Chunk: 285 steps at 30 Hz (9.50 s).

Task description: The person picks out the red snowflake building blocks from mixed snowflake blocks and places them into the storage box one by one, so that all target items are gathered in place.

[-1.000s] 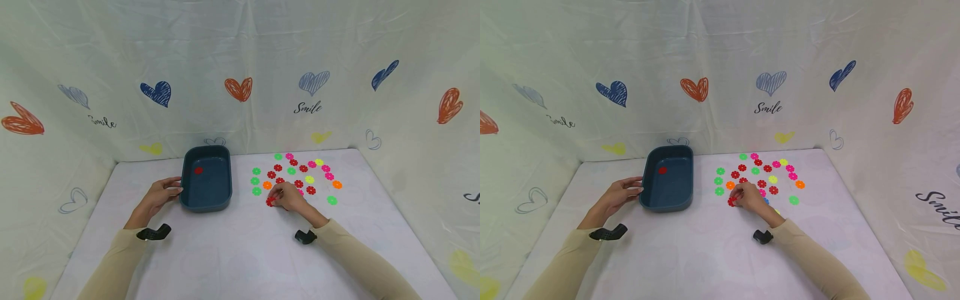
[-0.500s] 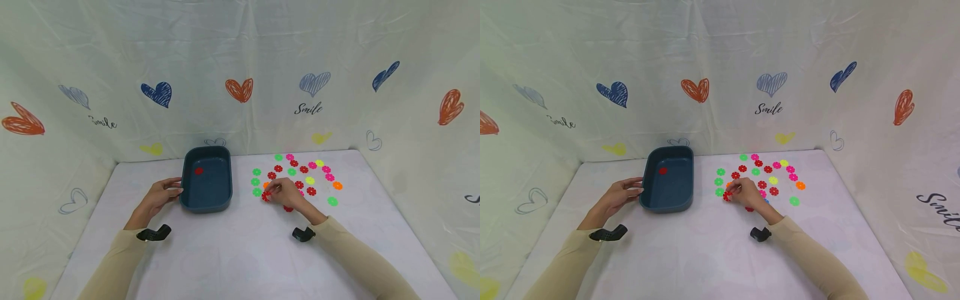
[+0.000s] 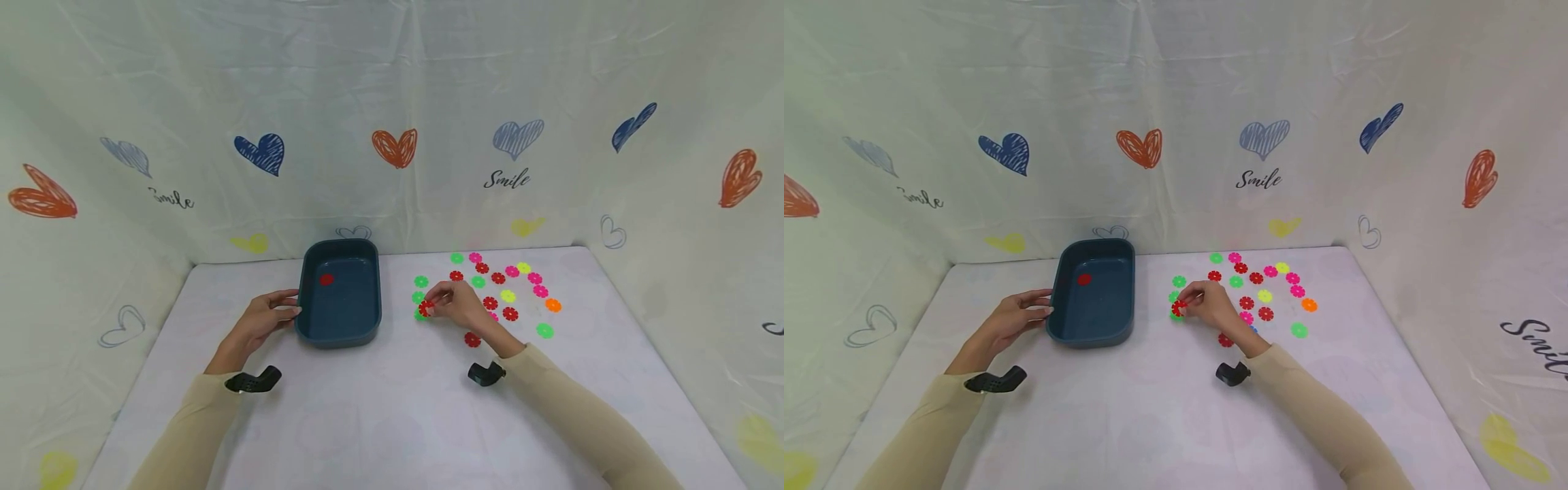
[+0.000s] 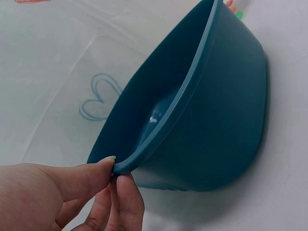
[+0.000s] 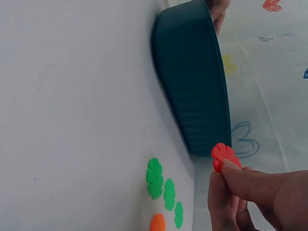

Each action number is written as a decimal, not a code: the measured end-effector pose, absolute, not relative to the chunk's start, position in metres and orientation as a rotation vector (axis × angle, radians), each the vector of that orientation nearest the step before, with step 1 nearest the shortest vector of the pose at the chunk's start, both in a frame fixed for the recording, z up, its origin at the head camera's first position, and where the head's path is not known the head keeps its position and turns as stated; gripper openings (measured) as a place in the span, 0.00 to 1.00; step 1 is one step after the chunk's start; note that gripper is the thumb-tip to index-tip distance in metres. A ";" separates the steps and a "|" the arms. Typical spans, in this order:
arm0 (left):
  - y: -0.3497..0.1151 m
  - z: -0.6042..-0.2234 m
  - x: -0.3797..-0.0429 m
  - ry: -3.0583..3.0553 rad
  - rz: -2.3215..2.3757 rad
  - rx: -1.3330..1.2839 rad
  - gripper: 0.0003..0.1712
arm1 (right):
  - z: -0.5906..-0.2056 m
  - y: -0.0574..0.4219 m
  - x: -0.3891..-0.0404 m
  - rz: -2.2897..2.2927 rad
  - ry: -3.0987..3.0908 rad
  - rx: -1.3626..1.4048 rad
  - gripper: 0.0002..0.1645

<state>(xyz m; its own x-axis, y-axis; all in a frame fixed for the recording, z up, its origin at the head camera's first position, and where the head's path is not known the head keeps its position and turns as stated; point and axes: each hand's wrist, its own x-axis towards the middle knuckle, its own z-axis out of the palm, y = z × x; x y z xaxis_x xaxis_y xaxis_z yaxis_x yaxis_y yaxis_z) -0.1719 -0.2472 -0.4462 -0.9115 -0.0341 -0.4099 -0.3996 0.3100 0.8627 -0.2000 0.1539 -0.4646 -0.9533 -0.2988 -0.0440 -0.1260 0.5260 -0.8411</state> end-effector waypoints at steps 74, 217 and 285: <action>-0.245 -0.446 -0.172 2.293 1.641 -0.440 0.34 | -0.421 0.020 -0.263 -1.483 2.529 -0.372 0.12; -0.250 -0.450 -0.169 2.242 1.716 -0.352 0.34 | -0.414 0.023 -0.255 -1.330 2.302 -0.635 0.17; -0.248 -0.447 -0.170 2.224 1.692 -0.352 0.35 | -0.467 0.224 -0.190 -1.373 2.427 -0.212 0.18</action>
<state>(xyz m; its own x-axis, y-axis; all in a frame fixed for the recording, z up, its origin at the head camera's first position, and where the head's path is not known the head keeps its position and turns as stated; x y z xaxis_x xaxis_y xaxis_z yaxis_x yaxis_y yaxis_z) -0.1696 -0.2484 -0.4473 -0.9172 0.0000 -0.3983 -0.3839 0.2663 0.8841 -0.1896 0.2236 -0.4670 -0.9298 -0.2938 -0.2217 0.0388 0.5208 -0.8528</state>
